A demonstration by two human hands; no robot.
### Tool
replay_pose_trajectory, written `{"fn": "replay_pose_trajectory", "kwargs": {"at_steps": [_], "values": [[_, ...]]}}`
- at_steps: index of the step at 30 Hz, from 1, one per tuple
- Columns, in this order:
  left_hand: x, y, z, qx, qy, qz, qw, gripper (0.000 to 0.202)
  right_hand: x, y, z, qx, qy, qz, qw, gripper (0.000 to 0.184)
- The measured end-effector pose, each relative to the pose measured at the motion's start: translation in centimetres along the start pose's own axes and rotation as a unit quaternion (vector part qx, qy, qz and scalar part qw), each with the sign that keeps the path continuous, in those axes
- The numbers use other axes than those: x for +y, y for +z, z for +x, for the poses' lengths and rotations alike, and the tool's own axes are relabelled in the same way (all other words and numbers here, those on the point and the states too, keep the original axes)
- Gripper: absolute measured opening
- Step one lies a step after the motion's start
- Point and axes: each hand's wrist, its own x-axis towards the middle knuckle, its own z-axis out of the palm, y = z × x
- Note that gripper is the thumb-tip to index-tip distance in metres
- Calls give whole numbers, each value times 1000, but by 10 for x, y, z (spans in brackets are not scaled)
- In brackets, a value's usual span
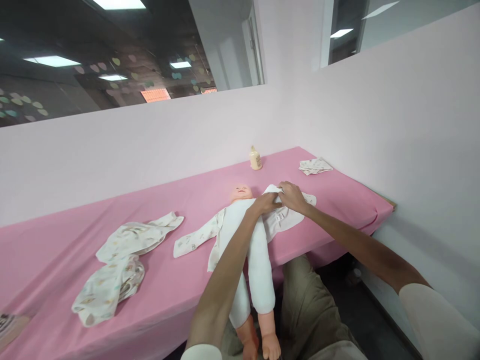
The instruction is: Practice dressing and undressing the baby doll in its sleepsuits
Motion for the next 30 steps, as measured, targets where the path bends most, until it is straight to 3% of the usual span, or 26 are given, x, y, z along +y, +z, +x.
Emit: {"fn": "replay_pose_trajectory", "kwargs": {"at_steps": [5, 9, 12, 16, 19, 23, 27, 30], "values": [[4, -5, -4, -36, -31, 16, 999, 7, -7, 14, -7, 11, 0, 107, 994, 36], [5, -11, -20, -19, -71, 56, 996, 7, -9, 23, -20, -20, -5, 210, 977, 45], [4, -16, -46, 14, -90, 80, 993, 21, -6, 22, -43, -45, -4, 249, 967, 58], [0, -18, -105, 99, -155, 113, 976, 36, 7, 15, -75, -58, 52, 193, 978, 58], [-2, -9, -154, 178, -271, 93, 942, 41, 20, 16, -87, -92, 48, 111, 988, 40], [-5, 13, -196, 197, -370, -18, 908, 43, 33, 21, -85, -74, 7, -11, 997, 9], [-15, 31, -211, 208, -391, -23, 896, 42, 32, 18, -86, -38, -35, 21, 998, 26], [-25, 40, -216, 153, -394, 14, 906, 36, 22, 11, -93, -42, -4, 133, 990, 30]]}}
